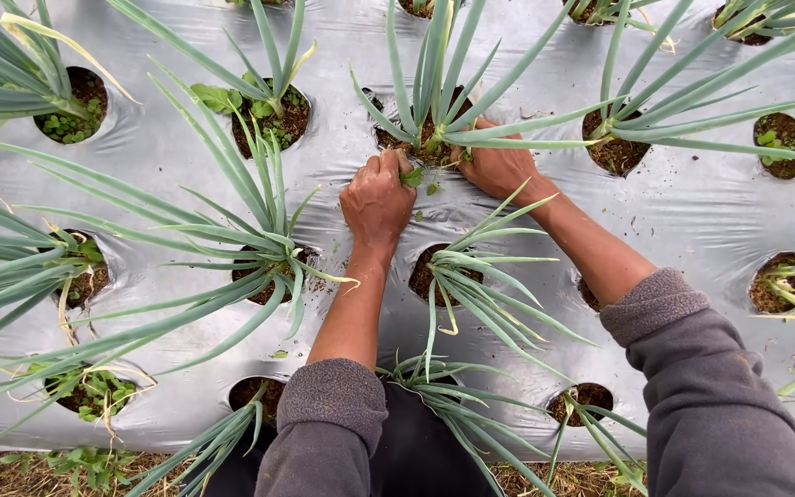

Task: The person sits on the ground between rows of onions planted in plastic mulch and removes small weeds by hand from around the onion bases. The person pulls the weeds out of the soil and discards them to the side.

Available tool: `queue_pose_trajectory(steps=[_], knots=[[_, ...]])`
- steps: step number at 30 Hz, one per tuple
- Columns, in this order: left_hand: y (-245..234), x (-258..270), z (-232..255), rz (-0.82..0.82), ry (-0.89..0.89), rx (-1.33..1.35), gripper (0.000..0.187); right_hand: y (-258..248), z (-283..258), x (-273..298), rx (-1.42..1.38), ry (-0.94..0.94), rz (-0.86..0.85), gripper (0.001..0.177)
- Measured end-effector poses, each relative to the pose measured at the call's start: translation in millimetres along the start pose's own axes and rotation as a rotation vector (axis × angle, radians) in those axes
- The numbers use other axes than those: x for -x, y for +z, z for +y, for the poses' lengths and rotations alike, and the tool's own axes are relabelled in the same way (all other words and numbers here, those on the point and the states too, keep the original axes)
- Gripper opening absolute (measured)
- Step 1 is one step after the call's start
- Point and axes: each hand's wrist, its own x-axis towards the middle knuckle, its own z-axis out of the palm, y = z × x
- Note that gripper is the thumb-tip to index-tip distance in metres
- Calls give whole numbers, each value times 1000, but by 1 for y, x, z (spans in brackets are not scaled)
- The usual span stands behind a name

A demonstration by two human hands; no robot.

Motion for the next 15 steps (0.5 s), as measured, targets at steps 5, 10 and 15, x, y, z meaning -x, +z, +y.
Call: queue_pose_trajectory(steps=[5, 10, 15], knots=[[0, 1, -2, -13, -2, 7, 21, -27, -31, -9, -44, 0, 24, 29], [2, 4, -2, -18, -16, 8, 22, -18, -22, -8, -36, 0, 19, 32], [-3, -1, 0, -25, -1, 11, 22, -33, -33, -9, -115, -39, 16, 28]])
